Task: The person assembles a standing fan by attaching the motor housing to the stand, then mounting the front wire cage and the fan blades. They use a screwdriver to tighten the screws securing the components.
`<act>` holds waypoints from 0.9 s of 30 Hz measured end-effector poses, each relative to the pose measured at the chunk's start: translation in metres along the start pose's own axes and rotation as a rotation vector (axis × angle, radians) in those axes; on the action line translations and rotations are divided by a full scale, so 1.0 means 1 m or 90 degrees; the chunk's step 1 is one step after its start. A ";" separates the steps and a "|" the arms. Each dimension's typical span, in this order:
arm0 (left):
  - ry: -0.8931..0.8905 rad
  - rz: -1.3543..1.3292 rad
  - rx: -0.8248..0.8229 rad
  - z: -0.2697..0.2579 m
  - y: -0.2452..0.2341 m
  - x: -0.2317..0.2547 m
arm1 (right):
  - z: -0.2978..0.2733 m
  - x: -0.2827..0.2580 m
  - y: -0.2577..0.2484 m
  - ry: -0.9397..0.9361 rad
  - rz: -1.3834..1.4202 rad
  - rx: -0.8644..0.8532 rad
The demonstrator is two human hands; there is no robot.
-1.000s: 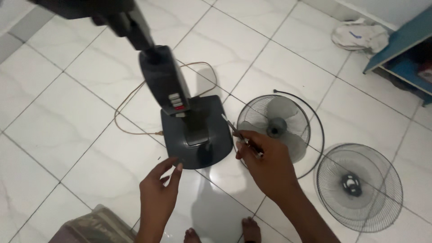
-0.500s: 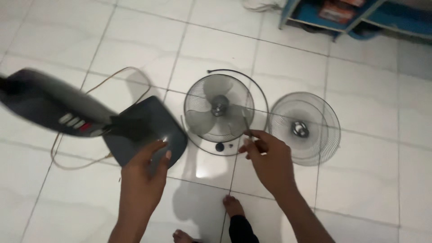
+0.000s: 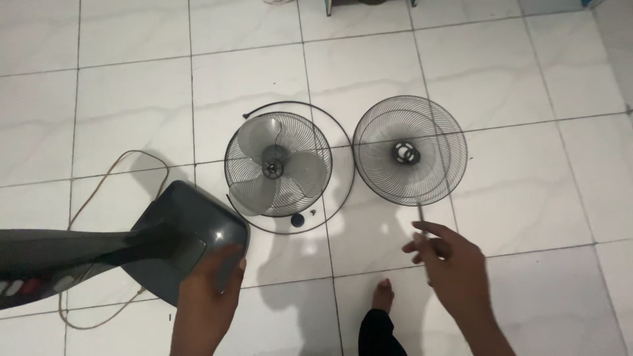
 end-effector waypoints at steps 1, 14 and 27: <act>0.019 0.008 0.009 0.002 0.009 -0.004 | 0.009 0.007 -0.001 0.011 -0.016 0.005; -0.253 0.013 -0.020 0.035 0.122 -0.038 | 0.166 0.035 0.031 -0.003 -0.134 -0.110; -0.184 -0.046 0.014 0.095 0.149 -0.012 | 0.222 -0.011 0.060 -0.010 -0.116 -0.117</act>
Point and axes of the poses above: each hand's wrist, its own z-axis towards the middle knuckle, its own y-axis out of the palm, x = y × z, the point moved 4 cm from there along z, towards the middle knuckle, and after that the axes turned 1 degree about -x, right-handed, at the moved point
